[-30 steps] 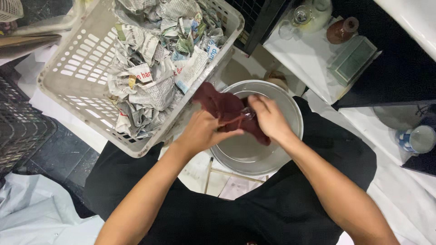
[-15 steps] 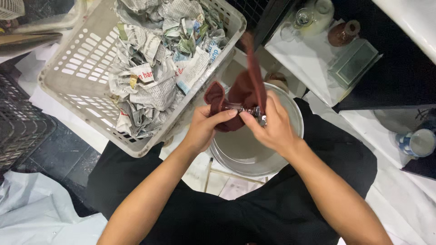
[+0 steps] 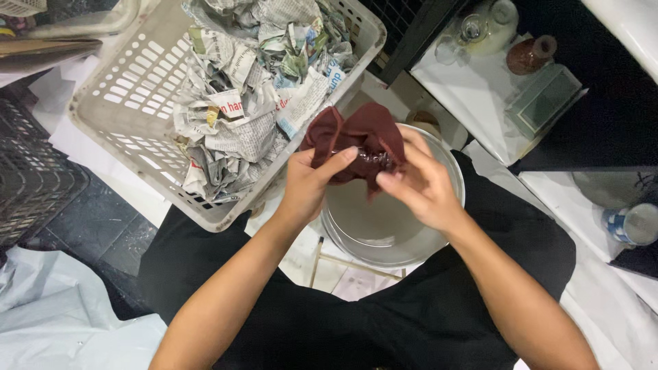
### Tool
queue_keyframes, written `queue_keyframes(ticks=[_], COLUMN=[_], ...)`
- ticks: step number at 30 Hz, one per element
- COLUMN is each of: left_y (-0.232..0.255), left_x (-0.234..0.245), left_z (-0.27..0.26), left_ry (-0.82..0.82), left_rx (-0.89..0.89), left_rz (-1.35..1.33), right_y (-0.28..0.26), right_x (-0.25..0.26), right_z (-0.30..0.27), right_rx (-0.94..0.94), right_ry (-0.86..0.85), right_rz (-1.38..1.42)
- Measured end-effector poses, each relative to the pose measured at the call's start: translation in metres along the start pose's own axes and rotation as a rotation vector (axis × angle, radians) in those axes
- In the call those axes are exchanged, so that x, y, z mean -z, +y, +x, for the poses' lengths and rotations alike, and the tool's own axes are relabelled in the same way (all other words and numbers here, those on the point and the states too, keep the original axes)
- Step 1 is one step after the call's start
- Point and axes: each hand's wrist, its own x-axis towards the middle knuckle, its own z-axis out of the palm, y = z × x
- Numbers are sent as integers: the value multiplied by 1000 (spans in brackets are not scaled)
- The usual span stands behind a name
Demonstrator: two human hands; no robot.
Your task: The person sits on the floor and repeatedly washes small glass items in a bucket of water, then dries them with a maroon cloth. The person places the cleaned glasses on a nearby shelf. The process is repeated for several items.
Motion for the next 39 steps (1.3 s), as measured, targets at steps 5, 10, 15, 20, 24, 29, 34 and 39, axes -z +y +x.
queue_keyframes(ticks=[5,10,15,20,24,29,34,39], left_y=[10,15,12,6,5,1,13,31], left_x=[6,4,2,-4,-10,-15,-12,-12], left_z=[2,2,-2,-11,-11,-8,-12,-17], left_ry=[73,17,29,-23,-34,83,-15,-201], left_rx=[-4,-47,70,229,121,49,-356,-757], left_rz=[-28,-27,-29,-110,-90,1,636,951], right_y=[-18,-18,-12,13,31,42,60,75], right_x=[14,13,12,18,13,-9,0,30], right_z=[1,0,4,7,6,0,3,-3], right_rx=[-187,-157,241,601,627,303,-189,-720], right_ry=[-189,-142,-87,-92,41,257,309,143], right_rz=[323,-118,-1079,-1122,-1077,-829,-156,274])
